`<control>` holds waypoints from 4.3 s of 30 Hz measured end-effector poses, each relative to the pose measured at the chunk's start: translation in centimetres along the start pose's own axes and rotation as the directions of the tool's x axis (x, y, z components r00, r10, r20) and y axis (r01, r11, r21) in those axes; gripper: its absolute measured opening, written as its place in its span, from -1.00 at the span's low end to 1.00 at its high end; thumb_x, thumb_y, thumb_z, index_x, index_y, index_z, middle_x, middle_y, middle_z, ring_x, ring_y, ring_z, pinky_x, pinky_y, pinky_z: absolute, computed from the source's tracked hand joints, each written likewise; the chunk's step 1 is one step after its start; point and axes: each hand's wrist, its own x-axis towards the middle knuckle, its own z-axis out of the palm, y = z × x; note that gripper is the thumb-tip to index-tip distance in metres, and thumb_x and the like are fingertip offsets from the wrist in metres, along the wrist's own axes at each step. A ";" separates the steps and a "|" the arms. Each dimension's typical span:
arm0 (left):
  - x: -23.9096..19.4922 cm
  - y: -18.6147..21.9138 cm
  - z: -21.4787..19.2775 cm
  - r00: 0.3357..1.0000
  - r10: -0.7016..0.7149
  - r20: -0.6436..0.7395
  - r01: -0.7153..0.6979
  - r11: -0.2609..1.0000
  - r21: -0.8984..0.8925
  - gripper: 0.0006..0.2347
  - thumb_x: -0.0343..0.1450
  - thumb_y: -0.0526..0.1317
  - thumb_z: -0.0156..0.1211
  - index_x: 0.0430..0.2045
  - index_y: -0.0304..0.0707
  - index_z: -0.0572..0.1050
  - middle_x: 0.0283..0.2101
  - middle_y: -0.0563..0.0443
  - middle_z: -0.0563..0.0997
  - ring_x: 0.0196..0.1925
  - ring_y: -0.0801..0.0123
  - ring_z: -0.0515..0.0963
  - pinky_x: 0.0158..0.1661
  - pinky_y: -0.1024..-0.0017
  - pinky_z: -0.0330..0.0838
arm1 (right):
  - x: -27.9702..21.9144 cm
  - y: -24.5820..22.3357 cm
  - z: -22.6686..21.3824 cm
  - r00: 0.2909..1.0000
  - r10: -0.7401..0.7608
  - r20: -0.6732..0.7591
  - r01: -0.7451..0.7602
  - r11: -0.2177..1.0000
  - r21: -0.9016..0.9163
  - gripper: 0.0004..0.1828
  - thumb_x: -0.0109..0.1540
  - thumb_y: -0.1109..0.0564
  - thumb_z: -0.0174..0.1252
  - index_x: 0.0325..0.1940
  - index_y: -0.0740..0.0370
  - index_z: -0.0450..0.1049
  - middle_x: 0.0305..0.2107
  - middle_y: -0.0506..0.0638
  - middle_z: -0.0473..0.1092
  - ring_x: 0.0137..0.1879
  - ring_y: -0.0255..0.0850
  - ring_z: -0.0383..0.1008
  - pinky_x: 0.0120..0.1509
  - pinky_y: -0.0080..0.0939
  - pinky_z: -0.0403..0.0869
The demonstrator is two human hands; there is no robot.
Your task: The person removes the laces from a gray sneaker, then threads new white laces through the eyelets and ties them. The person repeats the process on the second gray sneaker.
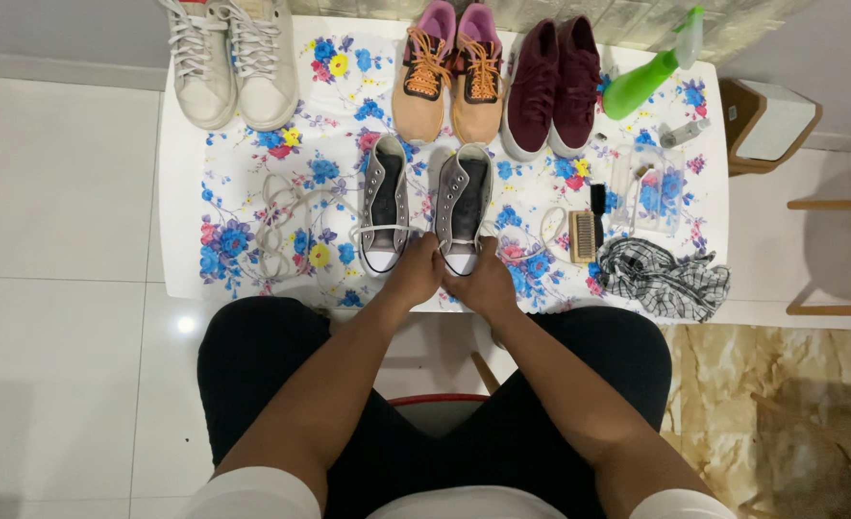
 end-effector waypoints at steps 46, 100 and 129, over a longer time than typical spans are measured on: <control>-2.3 -5.3 -17.9 0.807 -0.299 -0.509 0.512 0.785 0.350 -0.78 0.47 -0.16 -0.08 -0.23 -0.07 0.59 -0.24 -0.07 0.57 -0.07 -0.02 0.58 -0.12 0.07 0.38 | 0.5 0.8 -0.2 0.999 0.033 0.036 -0.038 0.984 0.174 0.09 0.10 -0.36 0.32 0.38 0.43 0.03 0.04 0.47 0.43 0.25 0.28 0.47 0.31 0.15 0.46; 1.8 -3.7 -1.7 0.992 -0.007 0.124 -0.052 0.882 0.468 -0.80 0.48 -0.27 -0.03 -0.06 -0.12 0.49 -0.14 -0.14 0.57 -0.07 -0.02 0.68 -0.16 0.09 0.60 | 0.1 -0.1 -0.6 0.994 0.095 0.052 -0.103 0.974 0.204 0.12 0.05 -0.38 0.34 0.41 0.36 0.06 0.06 0.42 0.44 0.28 0.24 0.46 0.34 0.12 0.45; -0.2 0.0 -1.0 0.948 0.276 -0.161 -0.028 0.574 0.818 -0.88 0.31 -0.35 0.19 -0.35 -0.19 0.60 -0.42 -0.12 0.55 -0.39 0.06 0.66 -0.36 0.16 0.51 | -0.2 -0.8 -1.6 0.996 0.019 0.087 -0.031 0.989 0.147 0.13 0.09 -0.31 0.30 0.46 0.34 -0.08 0.07 0.47 0.42 0.27 0.33 0.45 0.35 0.19 0.43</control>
